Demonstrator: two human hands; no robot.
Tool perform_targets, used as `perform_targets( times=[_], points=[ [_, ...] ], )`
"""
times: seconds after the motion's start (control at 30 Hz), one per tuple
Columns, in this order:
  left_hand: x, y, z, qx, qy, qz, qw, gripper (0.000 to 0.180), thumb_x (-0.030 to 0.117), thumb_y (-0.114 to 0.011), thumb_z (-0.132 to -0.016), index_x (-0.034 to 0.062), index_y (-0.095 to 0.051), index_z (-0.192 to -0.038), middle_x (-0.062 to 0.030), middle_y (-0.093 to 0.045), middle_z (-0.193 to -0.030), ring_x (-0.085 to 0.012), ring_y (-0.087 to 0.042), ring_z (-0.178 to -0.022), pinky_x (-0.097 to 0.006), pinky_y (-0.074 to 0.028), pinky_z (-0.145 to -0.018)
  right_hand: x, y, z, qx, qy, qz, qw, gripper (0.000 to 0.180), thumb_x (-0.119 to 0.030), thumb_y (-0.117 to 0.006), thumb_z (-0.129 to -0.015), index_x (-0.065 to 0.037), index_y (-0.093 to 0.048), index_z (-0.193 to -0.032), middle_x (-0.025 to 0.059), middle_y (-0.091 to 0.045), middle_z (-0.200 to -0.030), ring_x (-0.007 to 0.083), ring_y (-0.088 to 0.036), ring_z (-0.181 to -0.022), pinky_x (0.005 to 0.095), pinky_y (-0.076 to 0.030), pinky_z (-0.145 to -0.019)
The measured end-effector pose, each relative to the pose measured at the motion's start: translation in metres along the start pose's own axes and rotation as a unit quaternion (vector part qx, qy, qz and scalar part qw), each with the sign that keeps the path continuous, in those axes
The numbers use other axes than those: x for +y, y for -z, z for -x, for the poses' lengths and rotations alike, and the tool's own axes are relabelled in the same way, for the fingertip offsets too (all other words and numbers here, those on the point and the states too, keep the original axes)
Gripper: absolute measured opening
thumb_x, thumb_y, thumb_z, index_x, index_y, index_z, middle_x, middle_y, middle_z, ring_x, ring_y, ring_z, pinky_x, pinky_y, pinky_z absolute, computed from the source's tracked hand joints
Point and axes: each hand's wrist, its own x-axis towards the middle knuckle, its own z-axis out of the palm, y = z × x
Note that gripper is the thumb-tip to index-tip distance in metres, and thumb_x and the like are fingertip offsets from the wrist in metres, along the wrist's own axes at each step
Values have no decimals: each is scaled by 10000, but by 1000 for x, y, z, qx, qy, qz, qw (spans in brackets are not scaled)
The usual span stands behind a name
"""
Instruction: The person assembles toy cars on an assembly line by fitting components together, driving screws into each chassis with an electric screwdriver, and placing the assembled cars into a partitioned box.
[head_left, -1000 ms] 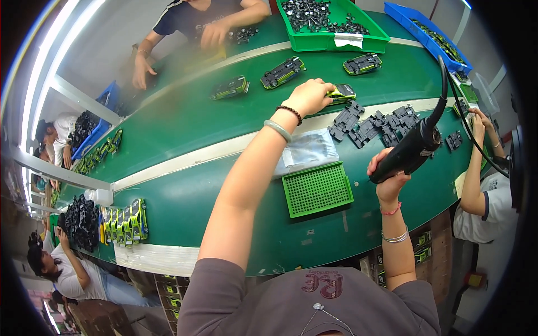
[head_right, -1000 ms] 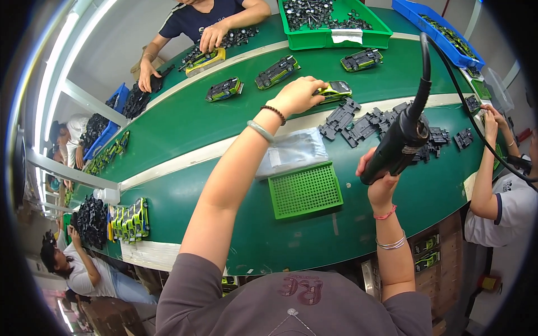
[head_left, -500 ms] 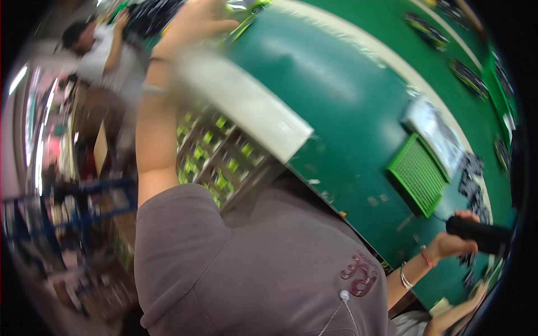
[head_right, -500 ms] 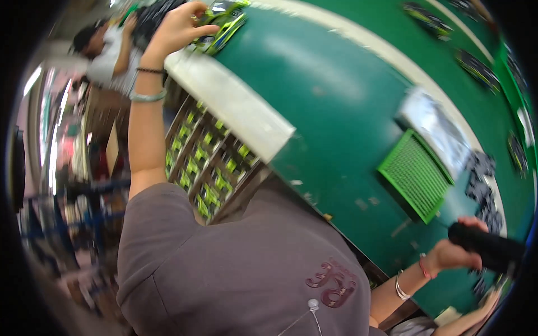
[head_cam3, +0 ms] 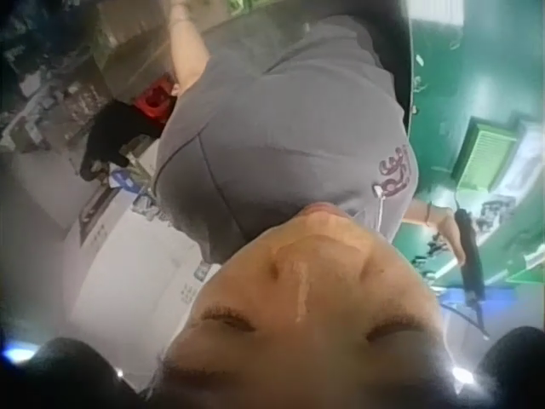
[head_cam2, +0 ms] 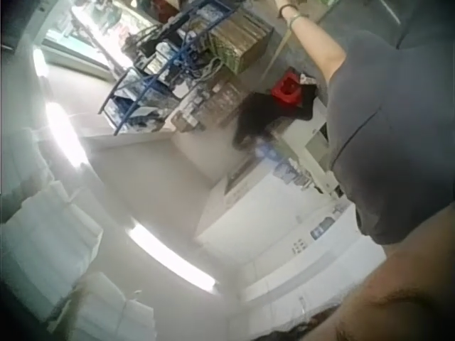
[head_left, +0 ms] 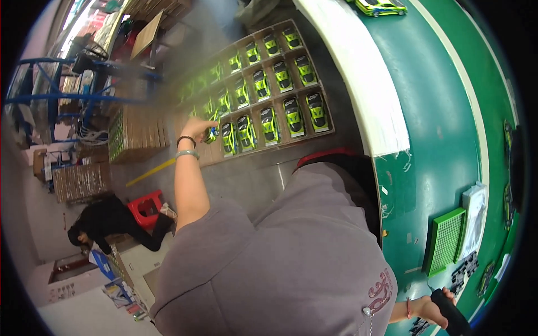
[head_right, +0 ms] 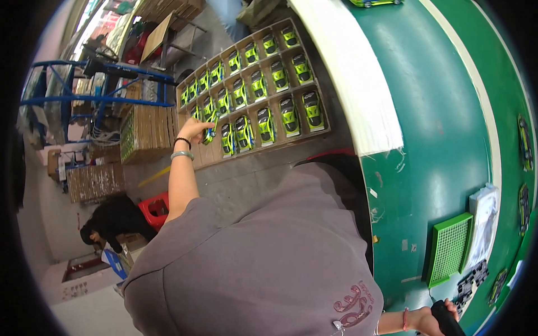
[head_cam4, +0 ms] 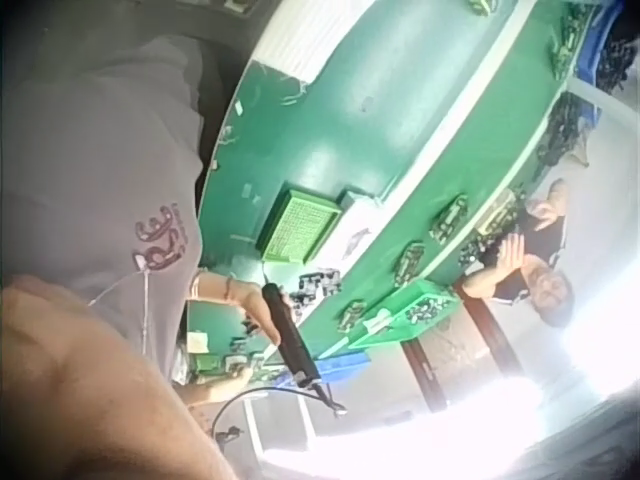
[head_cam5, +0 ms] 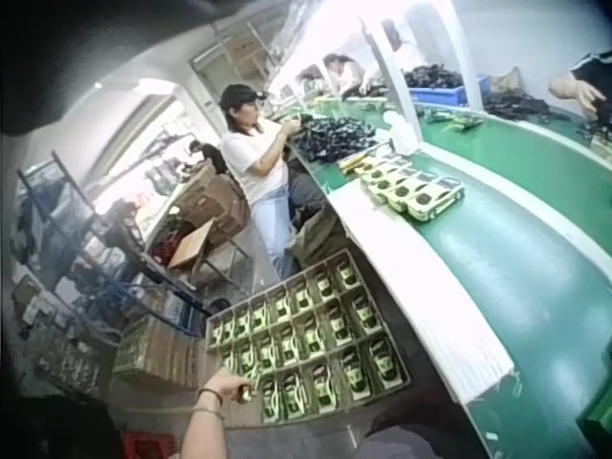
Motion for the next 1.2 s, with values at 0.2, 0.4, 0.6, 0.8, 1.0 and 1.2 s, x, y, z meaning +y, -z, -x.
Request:
perform_targets(
  times=[0.2, 0.4, 0.6, 0.8, 1.0, 1.2],
  points=[
    [-72, -16, -29, -29, 89, -64, 994, 419, 326, -787, -627, 20, -505, -573, -73, -468, -467, -173, -432, -366, -321, -360, -353, 32, 22, -16, -29, -11, -54, 998, 780, -739, -286, -788, 9, -502, -832, 109, -461, -695, 230, -472, -646, 362, -439, -639],
    [-108, -42, -59, 147, 9, -126, 981, 557, 454, -745, -646, -52, -655, -858, -198, -655, -907, -297, -642, -827, -401, -494, -723, 23, 8, -5, -54, -30, -76, 995, 816, -772, -295, -760, 14, -502, -836, 107, -458, -693, 224, -468, -640, 352, -437, -635],
    [43, -7, -58, 216, -264, -38, 939, 377, 358, -621, -779, 24, -653, -951, -171, -656, -918, -298, -630, -867, -376, -474, -789, -10, 4, 8, 29, -6, -35, 999, 914, -856, -316, -663, 18, -506, -848, 99, -459, -696, 204, -455, -626, 324, -434, -617],
    [274, -10, 82, 94, -606, 108, 782, 208, 170, -593, -866, -21, -614, -944, -95, -652, -838, -133, -616, -783, -272, -495, -688, 6, -25, 27, 34, -14, -97, 995, 883, -862, -355, -640, -19, -483, -868, 64, -468, -682, 166, -473, -617, 286, -420, -563],
    [451, -139, 309, -83, -900, 6, 427, 197, 154, -616, -824, -1, -610, -945, -158, -630, -938, -290, -606, -861, -332, -466, -767, -4, -15, 29, 45, -29, -149, 987, 849, -838, -430, -625, -31, -456, -887, 60, -459, -699, 152, -468, -614, 277, -416, -561],
    [525, -280, 460, -190, -964, -53, 179, 250, 218, -628, -797, 46, -580, -972, -143, -574, -1002, -314, -549, -945, -381, -449, -822, -16, -15, 27, 48, -34, -140, 988, 830, -843, -385, -643, -39, -451, -835, 51, -461, -648, 145, -467, -556, 267, -411, -530]
  ],
)
